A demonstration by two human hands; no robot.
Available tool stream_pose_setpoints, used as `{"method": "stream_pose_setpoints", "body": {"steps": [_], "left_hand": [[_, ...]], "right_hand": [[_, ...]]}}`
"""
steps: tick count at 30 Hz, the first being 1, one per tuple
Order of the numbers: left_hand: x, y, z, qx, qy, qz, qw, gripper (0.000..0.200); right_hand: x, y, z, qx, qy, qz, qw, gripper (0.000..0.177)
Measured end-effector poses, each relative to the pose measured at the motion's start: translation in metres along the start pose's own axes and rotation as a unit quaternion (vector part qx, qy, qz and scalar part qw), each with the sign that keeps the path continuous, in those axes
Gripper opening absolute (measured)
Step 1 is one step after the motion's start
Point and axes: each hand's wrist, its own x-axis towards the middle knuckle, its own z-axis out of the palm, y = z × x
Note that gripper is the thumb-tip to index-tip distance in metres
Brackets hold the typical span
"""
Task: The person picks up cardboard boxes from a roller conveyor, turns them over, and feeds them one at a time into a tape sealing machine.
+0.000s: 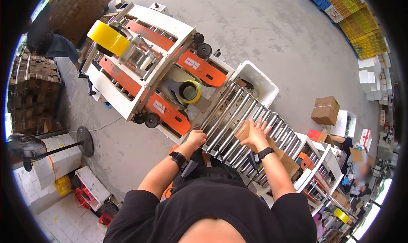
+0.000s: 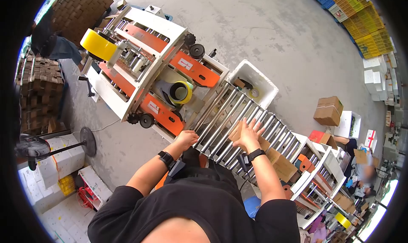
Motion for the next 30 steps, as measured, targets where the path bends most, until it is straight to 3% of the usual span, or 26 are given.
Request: {"method": "stream_pose_setpoints", "body": {"steps": [1,2,5,6,8,9,10,12,13,14,15,16,19,22,23,25,27,28,30], "left_hand": [[-0.007,0.003,0.004,0.028,0.035,-0.002,0.999,0.012],[0.008,-0.007,-0.006,0.026,-0.019,0.000,0.999,0.011],[0.006,-0.008,-0.011,0.059,-0.050,-0.007,0.997,0.030],[0.006,-0.010,-0.013,0.081,-0.048,-0.008,0.996,0.028],[0.013,-0.018,-0.017,0.127,-0.044,-0.008,0.991,0.022],[0.036,-0.035,-0.035,0.298,-0.123,0.149,0.935,0.018],[0.074,-0.060,-0.066,0.451,-0.194,0.297,0.819,0.014],[0.067,-0.053,-0.062,0.695,-0.235,0.318,0.601,0.007],[0.059,-0.048,-0.051,0.622,-0.168,0.180,0.743,0.005],[0.035,-0.037,-0.036,0.520,-0.092,0.031,0.848,0.004],[0.018,-0.028,-0.027,0.394,-0.010,-0.120,0.911,0.003],[0.009,-0.024,-0.024,0.405,-0.003,-0.112,0.908,0.001],[0.010,-0.033,-0.020,0.357,-0.019,-0.047,0.933,0.003],[-0.003,-0.030,0.003,0.256,-0.047,-0.037,0.965,0.003],[0.016,-0.041,0.001,0.213,-0.130,-0.052,0.967,0.006],[0.069,-0.073,-0.007,0.118,-0.292,-0.080,0.946,0.013],[0.060,-0.067,0.018,0.174,-0.221,-0.079,0.956,0.021],[0.051,-0.062,0.028,0.202,-0.186,-0.079,0.958,0.025],[0.024,-0.047,0.033,0.127,-0.137,-0.087,0.978,0.029]], "right_hand": [[-0.009,0.017,0.015,-0.038,-0.007,-0.001,0.999,0.128],[-0.014,0.033,0.034,-0.020,0.045,-0.025,0.998,0.126],[-0.019,0.039,0.046,-0.015,0.143,-0.071,0.987,0.119],[-0.022,0.037,0.047,-0.020,0.165,-0.081,0.983,0.116],[-0.020,0.028,0.036,-0.008,0.127,-0.103,0.986,0.108],[-0.016,0.026,0.026,-0.004,0.108,-0.115,0.987,0.105],[-0.014,0.027,0.012,0.015,0.054,-0.182,0.982,0.097],[-0.003,0.021,0.000,-0.021,-0.015,-0.286,0.958,0.085],[-0.003,0.011,-0.007,-0.048,-0.033,-0.316,0.947,0.076],[0.007,0.006,-0.003,-0.033,0.074,-0.326,0.942,0.066],[0.019,0.003,0.001,-0.018,0.180,-0.332,0.926,0.056],[0.031,-0.001,-0.004,0.036,0.283,-0.296,0.912,0.044],[0.038,0.002,-0.002,0.205,0.335,-0.063,0.917,0.047],[0.029,0.010,0.014,0.203,0.149,0.126,0.960,0.055],[0.022,0.013,0.022,0.213,0.071,0.179,0.958,0.059],[0.029,0.024,0.067,0.297,0.032,0.155,0.942,0.074],[0.031,0.017,0.083,0.321,0.022,0.172,0.931,0.085],[0.031,0.009,0.084,0.304,0.048,0.128,0.943,0.082],[0.032,-0.011,0.080,0.299,0.120,0.044,0.946,0.078]]}}
